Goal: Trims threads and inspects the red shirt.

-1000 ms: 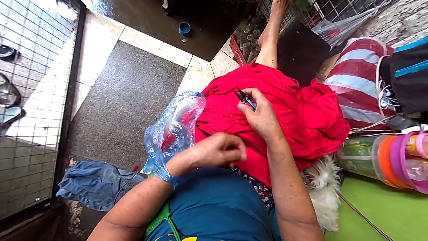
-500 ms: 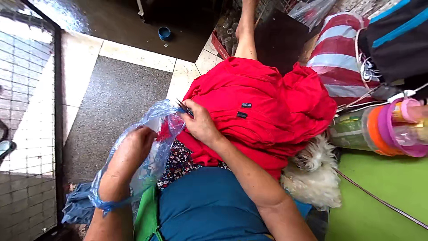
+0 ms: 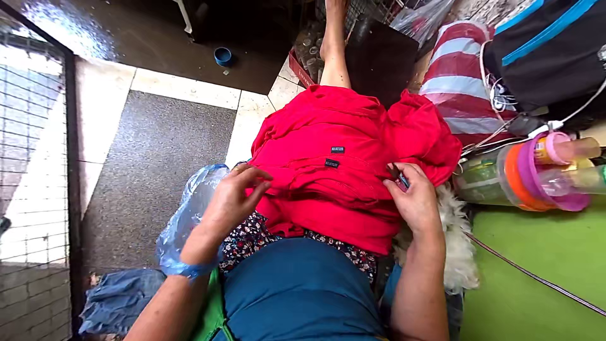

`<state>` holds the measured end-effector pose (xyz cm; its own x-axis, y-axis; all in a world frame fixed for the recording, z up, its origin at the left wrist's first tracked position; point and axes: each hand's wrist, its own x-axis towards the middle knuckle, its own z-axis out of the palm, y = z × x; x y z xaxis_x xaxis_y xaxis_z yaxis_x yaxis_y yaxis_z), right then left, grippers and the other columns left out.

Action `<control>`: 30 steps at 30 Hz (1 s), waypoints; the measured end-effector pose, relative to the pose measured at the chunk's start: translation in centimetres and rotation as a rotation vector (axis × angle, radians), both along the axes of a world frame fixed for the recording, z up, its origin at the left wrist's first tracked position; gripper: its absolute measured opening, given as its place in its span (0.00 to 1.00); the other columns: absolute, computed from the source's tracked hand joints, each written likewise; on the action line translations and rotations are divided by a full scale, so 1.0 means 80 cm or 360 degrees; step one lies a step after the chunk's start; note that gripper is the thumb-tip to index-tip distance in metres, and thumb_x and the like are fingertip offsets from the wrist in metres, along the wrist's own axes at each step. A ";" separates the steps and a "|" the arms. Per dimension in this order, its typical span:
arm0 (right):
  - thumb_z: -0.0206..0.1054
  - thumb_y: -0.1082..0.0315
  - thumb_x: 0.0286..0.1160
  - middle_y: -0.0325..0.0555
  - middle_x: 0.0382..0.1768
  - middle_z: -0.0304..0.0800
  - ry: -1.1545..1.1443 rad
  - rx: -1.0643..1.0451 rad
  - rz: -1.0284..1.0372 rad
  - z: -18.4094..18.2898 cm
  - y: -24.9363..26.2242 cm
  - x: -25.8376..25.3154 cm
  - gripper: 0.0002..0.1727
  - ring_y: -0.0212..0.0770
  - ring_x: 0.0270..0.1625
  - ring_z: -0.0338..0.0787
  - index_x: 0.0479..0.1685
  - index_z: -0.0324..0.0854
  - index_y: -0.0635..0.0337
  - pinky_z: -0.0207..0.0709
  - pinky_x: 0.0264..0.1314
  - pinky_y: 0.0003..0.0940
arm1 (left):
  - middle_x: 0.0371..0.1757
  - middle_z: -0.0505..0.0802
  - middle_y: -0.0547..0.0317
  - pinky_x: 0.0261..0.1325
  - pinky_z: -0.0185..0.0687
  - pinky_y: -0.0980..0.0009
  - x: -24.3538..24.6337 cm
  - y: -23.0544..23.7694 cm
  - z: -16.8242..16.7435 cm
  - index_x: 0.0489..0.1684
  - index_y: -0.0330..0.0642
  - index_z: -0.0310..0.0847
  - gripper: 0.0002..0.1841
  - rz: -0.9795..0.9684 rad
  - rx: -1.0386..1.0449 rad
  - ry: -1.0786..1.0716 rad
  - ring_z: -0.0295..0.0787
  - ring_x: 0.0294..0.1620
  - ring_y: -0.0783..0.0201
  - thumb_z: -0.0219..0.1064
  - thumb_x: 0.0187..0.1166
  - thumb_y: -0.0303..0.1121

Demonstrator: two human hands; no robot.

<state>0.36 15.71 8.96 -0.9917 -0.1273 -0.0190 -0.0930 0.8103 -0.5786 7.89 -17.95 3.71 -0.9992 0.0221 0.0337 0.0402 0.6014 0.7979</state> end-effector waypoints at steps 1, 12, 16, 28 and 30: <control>0.70 0.79 0.74 0.65 0.63 0.86 0.0000 0.0020 -0.0027 -0.004 0.004 -0.001 0.14 0.58 0.65 0.85 0.57 0.85 0.73 0.76 0.67 0.57 | 0.58 0.89 0.37 0.60 0.86 0.46 -0.013 0.011 -0.010 0.55 0.31 0.87 0.11 -0.0020 -0.0031 0.0051 0.90 0.55 0.45 0.65 0.80 0.25; 0.65 0.71 0.82 0.57 0.44 0.90 0.0242 -0.0452 -0.0213 -0.023 -0.021 -0.112 0.11 0.39 0.47 0.87 0.50 0.85 0.73 0.78 0.57 0.36 | 0.49 0.89 0.36 0.61 0.79 0.51 -0.121 0.024 -0.060 0.59 0.24 0.78 0.19 0.0394 0.0468 -0.0241 0.87 0.50 0.53 0.52 0.93 0.36; 0.65 0.71 0.83 0.49 0.39 0.88 0.0354 -0.0623 -0.0328 -0.055 -0.033 -0.115 0.10 0.30 0.41 0.83 0.48 0.85 0.72 0.75 0.51 0.26 | 0.45 0.89 0.44 0.58 0.78 0.57 -0.139 0.027 -0.072 0.55 0.26 0.80 0.18 0.0417 0.0589 -0.0344 0.84 0.46 0.62 0.54 0.92 0.36; 0.58 0.74 0.86 0.38 0.38 0.87 0.0489 -0.0951 -0.0287 -0.072 -0.035 -0.096 0.11 0.15 0.30 0.73 0.49 0.85 0.71 0.68 0.36 0.12 | 0.52 0.91 0.38 0.64 0.83 0.58 -0.155 0.118 -0.002 0.49 0.29 0.90 0.11 0.0002 0.0164 0.0660 0.89 0.57 0.50 0.64 0.82 0.26; 0.58 0.74 0.86 0.39 0.38 0.86 0.0497 -0.0937 -0.0287 -0.071 -0.035 -0.096 0.11 0.16 0.30 0.73 0.48 0.85 0.71 0.68 0.36 0.13 | 0.48 0.92 0.40 0.60 0.86 0.62 -0.174 0.157 0.014 0.47 0.30 0.92 0.09 -0.0194 0.0197 0.0716 0.91 0.52 0.52 0.66 0.80 0.24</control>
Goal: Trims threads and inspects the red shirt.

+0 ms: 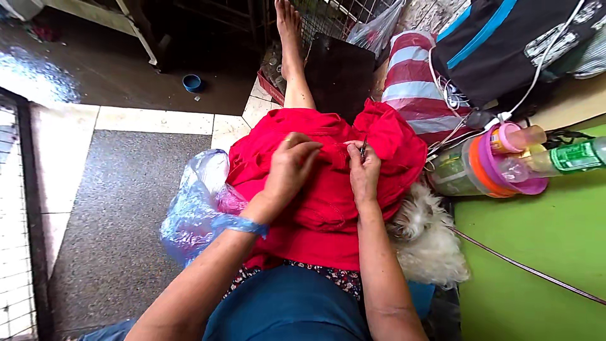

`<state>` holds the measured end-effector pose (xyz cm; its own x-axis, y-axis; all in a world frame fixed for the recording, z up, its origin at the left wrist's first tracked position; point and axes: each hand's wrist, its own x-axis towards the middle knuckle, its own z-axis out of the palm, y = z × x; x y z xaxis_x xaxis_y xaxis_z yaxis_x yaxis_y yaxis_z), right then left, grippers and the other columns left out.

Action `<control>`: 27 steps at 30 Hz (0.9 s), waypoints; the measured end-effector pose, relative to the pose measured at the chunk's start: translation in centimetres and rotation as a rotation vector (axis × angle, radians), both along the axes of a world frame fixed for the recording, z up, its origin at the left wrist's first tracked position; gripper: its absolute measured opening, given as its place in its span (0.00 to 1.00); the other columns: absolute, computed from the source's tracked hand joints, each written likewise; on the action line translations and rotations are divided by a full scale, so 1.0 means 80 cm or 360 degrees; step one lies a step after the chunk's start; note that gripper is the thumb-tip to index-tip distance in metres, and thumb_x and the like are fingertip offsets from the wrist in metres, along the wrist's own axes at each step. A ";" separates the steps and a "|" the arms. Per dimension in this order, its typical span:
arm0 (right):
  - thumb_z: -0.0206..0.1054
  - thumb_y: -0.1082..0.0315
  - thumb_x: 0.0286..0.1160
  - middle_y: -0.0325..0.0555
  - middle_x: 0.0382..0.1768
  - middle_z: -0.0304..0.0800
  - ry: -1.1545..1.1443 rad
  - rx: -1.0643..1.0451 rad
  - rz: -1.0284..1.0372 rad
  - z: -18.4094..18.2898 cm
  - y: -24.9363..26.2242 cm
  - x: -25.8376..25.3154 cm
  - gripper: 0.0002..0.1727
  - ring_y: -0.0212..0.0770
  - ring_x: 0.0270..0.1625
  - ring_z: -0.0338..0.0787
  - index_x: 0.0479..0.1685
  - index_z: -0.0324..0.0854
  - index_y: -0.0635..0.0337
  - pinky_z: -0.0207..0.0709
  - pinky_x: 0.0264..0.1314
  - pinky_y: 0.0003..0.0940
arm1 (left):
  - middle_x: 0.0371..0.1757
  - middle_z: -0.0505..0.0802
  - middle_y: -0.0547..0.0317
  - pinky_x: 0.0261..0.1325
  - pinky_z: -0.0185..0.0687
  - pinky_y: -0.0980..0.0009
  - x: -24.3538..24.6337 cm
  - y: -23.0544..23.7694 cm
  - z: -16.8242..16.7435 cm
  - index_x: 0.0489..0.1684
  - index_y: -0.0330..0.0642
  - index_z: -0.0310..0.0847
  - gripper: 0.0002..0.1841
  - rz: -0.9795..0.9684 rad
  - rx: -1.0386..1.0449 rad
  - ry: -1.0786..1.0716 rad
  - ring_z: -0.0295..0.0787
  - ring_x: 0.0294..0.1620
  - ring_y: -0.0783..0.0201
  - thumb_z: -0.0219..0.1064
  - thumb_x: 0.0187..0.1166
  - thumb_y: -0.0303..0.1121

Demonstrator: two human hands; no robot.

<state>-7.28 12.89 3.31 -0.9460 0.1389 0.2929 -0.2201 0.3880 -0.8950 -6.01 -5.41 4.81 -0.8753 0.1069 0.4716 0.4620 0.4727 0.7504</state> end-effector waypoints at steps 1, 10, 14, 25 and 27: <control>0.58 0.74 0.85 0.39 0.36 0.86 0.0020 0.0018 -0.0003 0.000 0.000 0.000 0.10 0.16 0.30 0.73 0.48 0.85 0.71 0.68 0.36 0.13 | 0.47 0.93 0.41 0.58 0.86 0.63 -0.009 0.017 0.002 0.46 0.30 0.93 0.09 -0.0056 -0.0016 -0.0015 0.91 0.50 0.52 0.66 0.79 0.24; 0.60 0.73 0.85 0.55 0.43 0.91 -0.0125 0.0209 -0.0121 -0.007 -0.004 -0.004 0.11 0.36 0.47 0.89 0.47 0.85 0.73 0.78 0.56 0.30 | 0.42 0.93 0.39 0.58 0.84 0.50 -0.032 0.038 -0.007 0.37 0.30 0.93 0.08 -0.0207 -0.0375 -0.0396 0.92 0.48 0.45 0.68 0.79 0.26; 0.60 0.73 0.85 0.56 0.44 0.92 -0.0162 0.0207 -0.0150 -0.007 -0.004 -0.006 0.11 0.38 0.48 0.89 0.48 0.86 0.73 0.79 0.57 0.33 | 0.43 0.93 0.37 0.58 0.84 0.49 -0.031 0.033 -0.009 0.40 0.28 0.90 0.11 -0.0140 -0.0354 -0.0393 0.93 0.49 0.44 0.63 0.84 0.27; 0.68 0.73 0.78 0.62 0.53 0.88 -0.0012 0.0159 -0.0187 -0.005 0.000 -0.001 0.16 0.42 0.52 0.88 0.59 0.82 0.75 0.80 0.57 0.33 | 0.35 0.92 0.65 0.48 0.88 0.77 -0.030 0.020 -0.019 0.43 0.35 0.81 0.08 -0.0058 0.0843 -0.0883 0.90 0.36 0.77 0.58 0.89 0.29; 0.71 0.70 0.75 0.61 0.55 0.84 0.0077 0.0151 -0.0202 -0.002 0.002 0.002 0.21 0.40 0.48 0.86 0.63 0.77 0.74 0.81 0.50 0.30 | 0.36 0.92 0.66 0.48 0.87 0.78 -0.028 0.018 -0.021 0.43 0.37 0.81 0.06 -0.0086 0.0968 -0.0872 0.90 0.37 0.77 0.59 0.88 0.28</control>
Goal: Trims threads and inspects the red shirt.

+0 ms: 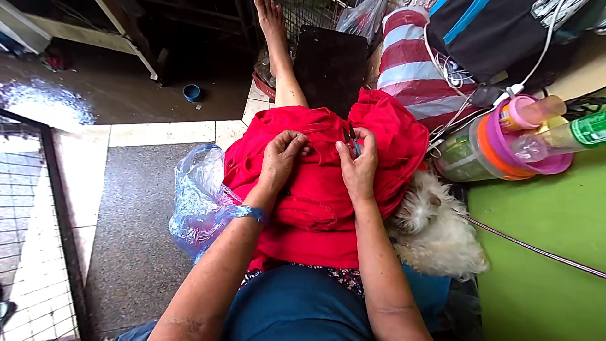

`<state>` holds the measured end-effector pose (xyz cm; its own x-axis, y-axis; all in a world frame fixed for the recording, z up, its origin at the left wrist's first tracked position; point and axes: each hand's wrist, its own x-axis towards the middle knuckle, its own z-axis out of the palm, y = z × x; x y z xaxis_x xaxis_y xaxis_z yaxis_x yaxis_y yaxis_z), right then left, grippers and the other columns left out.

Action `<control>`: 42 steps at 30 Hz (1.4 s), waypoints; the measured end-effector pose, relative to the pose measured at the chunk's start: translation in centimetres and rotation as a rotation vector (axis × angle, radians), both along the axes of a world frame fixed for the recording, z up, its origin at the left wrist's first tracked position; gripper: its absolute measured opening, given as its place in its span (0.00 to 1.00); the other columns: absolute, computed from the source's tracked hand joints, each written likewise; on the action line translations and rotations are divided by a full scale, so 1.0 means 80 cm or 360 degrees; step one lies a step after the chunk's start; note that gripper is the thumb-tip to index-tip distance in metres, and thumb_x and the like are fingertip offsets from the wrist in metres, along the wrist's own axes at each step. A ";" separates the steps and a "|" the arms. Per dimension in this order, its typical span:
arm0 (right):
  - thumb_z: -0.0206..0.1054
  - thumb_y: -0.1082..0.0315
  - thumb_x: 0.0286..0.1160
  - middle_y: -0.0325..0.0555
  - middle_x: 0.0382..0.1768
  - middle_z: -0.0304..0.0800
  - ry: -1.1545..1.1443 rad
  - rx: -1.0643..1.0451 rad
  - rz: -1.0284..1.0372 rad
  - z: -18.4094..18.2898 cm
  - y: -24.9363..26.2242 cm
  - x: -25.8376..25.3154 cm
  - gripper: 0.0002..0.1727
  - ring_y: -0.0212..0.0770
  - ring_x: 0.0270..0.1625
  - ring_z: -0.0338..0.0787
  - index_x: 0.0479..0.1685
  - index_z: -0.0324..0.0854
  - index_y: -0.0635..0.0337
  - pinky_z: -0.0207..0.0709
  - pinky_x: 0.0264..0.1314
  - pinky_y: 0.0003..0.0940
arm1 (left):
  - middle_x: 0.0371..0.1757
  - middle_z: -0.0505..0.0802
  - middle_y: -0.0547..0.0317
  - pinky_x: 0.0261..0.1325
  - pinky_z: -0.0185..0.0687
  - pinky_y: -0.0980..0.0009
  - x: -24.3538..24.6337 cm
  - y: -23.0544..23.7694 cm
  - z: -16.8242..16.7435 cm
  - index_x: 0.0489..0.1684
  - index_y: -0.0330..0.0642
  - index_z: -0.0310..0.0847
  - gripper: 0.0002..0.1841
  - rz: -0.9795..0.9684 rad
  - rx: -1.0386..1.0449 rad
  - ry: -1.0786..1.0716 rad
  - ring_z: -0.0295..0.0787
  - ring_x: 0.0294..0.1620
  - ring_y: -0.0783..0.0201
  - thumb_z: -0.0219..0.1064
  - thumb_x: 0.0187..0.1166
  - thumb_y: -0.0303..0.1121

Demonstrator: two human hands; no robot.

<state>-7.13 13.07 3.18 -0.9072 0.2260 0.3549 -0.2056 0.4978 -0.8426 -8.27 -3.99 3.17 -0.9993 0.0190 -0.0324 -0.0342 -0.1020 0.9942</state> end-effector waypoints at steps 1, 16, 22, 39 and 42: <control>0.70 0.70 0.75 0.59 0.55 0.84 0.0011 -0.0035 0.0003 0.003 0.000 0.003 0.21 0.37 0.46 0.86 0.63 0.76 0.73 0.81 0.48 0.27 | 0.37 0.92 0.66 0.49 0.87 0.78 0.001 -0.001 0.000 0.44 0.37 0.81 0.06 -0.0001 0.0059 0.0004 0.89 0.38 0.77 0.58 0.88 0.27; 0.69 0.68 0.79 0.54 0.39 0.91 -0.0856 0.0292 0.0203 0.023 -0.010 -0.010 0.11 0.48 0.43 0.89 0.50 0.88 0.67 0.79 0.52 0.52 | 0.51 0.90 0.40 0.56 0.89 0.64 0.009 0.016 0.014 0.57 0.21 0.78 0.13 0.0139 -0.0567 0.0651 0.92 0.48 0.61 0.57 0.85 0.24; 0.62 0.71 0.83 0.44 0.33 0.82 -0.0641 -0.0027 0.0218 0.012 0.000 0.002 0.07 0.32 0.36 0.80 0.43 0.83 0.67 0.73 0.44 0.31 | 0.47 0.92 0.41 0.56 0.85 0.61 0.004 0.028 0.026 0.50 0.29 0.85 0.09 -0.0207 -0.0993 0.0224 0.91 0.46 0.56 0.68 0.80 0.26; 0.68 0.72 0.80 0.51 0.43 0.87 -0.0510 0.0051 0.0296 0.023 0.016 0.045 0.17 0.38 0.34 0.83 0.66 0.76 0.63 0.77 0.34 0.34 | 0.39 0.95 0.55 0.56 0.86 0.69 0.002 0.016 0.014 0.42 0.35 0.90 0.10 -0.0093 -0.0778 0.0123 0.92 0.41 0.70 0.66 0.84 0.33; 0.71 0.76 0.76 0.59 0.49 0.91 -0.0512 0.0431 0.0326 0.037 0.012 0.045 0.15 0.53 0.40 0.90 0.60 0.84 0.65 0.81 0.41 0.52 | 0.40 0.92 0.54 0.52 0.83 0.74 0.007 0.019 0.008 0.43 0.35 0.90 0.09 -0.0007 -0.0722 0.0228 0.88 0.41 0.71 0.68 0.82 0.32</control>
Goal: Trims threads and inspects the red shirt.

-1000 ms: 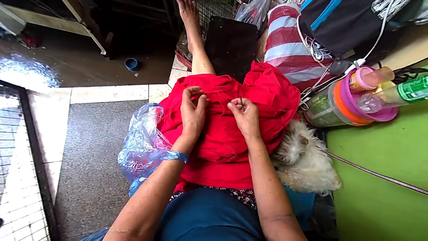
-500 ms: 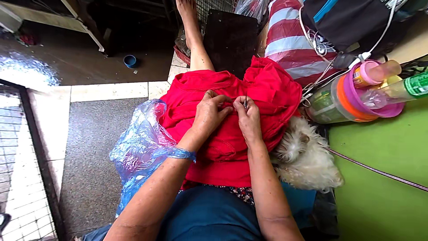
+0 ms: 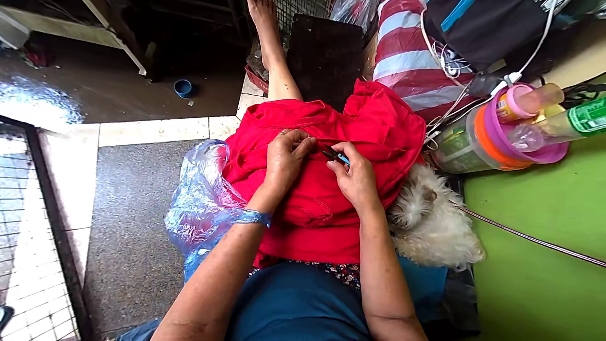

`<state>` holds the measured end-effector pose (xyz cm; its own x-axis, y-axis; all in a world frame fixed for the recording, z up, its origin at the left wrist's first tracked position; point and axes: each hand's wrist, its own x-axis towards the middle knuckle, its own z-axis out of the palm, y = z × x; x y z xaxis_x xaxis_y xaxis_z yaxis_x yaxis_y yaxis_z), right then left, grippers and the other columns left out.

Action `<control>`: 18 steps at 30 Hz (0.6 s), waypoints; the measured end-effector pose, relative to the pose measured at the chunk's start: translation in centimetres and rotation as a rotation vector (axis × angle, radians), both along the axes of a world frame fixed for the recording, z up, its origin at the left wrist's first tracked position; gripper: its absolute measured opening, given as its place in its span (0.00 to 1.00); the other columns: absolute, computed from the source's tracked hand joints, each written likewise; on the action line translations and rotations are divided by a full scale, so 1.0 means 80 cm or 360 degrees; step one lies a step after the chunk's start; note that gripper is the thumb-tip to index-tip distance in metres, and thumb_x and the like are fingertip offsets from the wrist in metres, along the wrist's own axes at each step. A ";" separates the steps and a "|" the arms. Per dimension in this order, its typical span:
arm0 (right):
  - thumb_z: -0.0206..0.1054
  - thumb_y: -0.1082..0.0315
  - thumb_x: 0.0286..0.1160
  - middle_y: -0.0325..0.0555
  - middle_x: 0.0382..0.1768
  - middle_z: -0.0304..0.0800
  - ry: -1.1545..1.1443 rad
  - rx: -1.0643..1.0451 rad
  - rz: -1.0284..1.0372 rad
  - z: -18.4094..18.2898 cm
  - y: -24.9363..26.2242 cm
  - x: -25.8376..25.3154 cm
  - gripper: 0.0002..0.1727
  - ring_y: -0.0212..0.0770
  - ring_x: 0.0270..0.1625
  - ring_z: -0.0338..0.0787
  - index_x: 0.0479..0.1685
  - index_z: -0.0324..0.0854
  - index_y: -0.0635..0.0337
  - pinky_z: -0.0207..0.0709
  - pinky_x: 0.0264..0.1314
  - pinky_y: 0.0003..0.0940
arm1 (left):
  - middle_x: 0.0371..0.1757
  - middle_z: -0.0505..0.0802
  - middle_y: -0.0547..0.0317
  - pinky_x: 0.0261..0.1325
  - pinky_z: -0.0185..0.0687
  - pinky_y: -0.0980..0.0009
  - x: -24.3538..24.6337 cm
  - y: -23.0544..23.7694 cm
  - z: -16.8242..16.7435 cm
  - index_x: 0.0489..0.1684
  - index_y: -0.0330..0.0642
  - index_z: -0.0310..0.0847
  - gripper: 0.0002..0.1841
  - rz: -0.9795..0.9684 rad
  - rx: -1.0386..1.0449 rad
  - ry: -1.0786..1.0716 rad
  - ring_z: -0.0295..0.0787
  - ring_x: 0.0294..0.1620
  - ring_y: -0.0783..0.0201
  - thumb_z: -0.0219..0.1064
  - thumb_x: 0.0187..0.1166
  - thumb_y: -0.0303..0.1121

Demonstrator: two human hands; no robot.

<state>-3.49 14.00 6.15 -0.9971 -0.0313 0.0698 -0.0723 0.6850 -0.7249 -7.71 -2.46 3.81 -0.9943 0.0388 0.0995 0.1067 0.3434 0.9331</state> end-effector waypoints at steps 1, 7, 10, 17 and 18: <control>0.71 0.76 0.75 0.59 0.46 0.91 0.0019 0.0109 0.0017 0.006 -0.003 0.000 0.14 0.55 0.38 0.90 0.59 0.85 0.64 0.79 0.39 0.55 | 0.41 0.89 0.53 0.51 0.80 0.75 0.002 0.001 -0.001 0.43 0.35 0.91 0.09 0.0013 -0.0003 0.0056 0.85 0.42 0.70 0.68 0.82 0.32; 0.69 0.75 0.77 0.61 0.45 0.90 0.0000 0.0343 0.0038 0.016 -0.021 -0.007 0.12 0.62 0.47 0.91 0.57 0.87 0.63 0.79 0.44 0.61 | 0.44 0.85 0.50 0.53 0.75 0.82 0.007 0.003 -0.006 0.40 0.34 0.92 0.08 -0.0009 -0.0008 0.0326 0.81 0.47 0.70 0.71 0.79 0.30; 0.68 0.74 0.77 0.61 0.46 0.92 -0.0018 0.0376 0.0021 0.012 -0.022 -0.013 0.12 0.62 0.50 0.92 0.56 0.89 0.61 0.79 0.49 0.62 | 0.44 0.86 0.49 0.54 0.76 0.78 0.006 0.002 -0.007 0.41 0.34 0.92 0.09 -0.0055 -0.0079 0.0328 0.82 0.48 0.68 0.69 0.80 0.32; 0.66 0.75 0.77 0.58 0.42 0.92 0.0092 0.0233 -0.0035 -0.010 -0.020 -0.014 0.10 0.58 0.45 0.93 0.51 0.89 0.63 0.80 0.43 0.58 | 0.47 0.87 0.42 0.57 0.82 0.64 0.002 -0.005 -0.007 0.44 0.27 0.87 0.13 0.0289 -0.0149 0.0029 0.86 0.46 0.59 0.65 0.84 0.32; 0.66 0.74 0.78 0.58 0.43 0.92 0.0095 0.0158 -0.0064 -0.014 -0.019 -0.014 0.10 0.58 0.45 0.93 0.53 0.87 0.65 0.81 0.43 0.58 | 0.47 0.87 0.41 0.57 0.82 0.63 0.000 -0.007 -0.007 0.44 0.27 0.87 0.13 0.0338 -0.0179 -0.0022 0.87 0.46 0.58 0.66 0.84 0.33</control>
<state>-4.65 12.44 5.00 -0.9918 -0.0010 0.1276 -0.0842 0.7565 -0.6486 -7.74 -3.05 3.24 -0.9826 -0.1613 0.0925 0.0083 0.4586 0.8886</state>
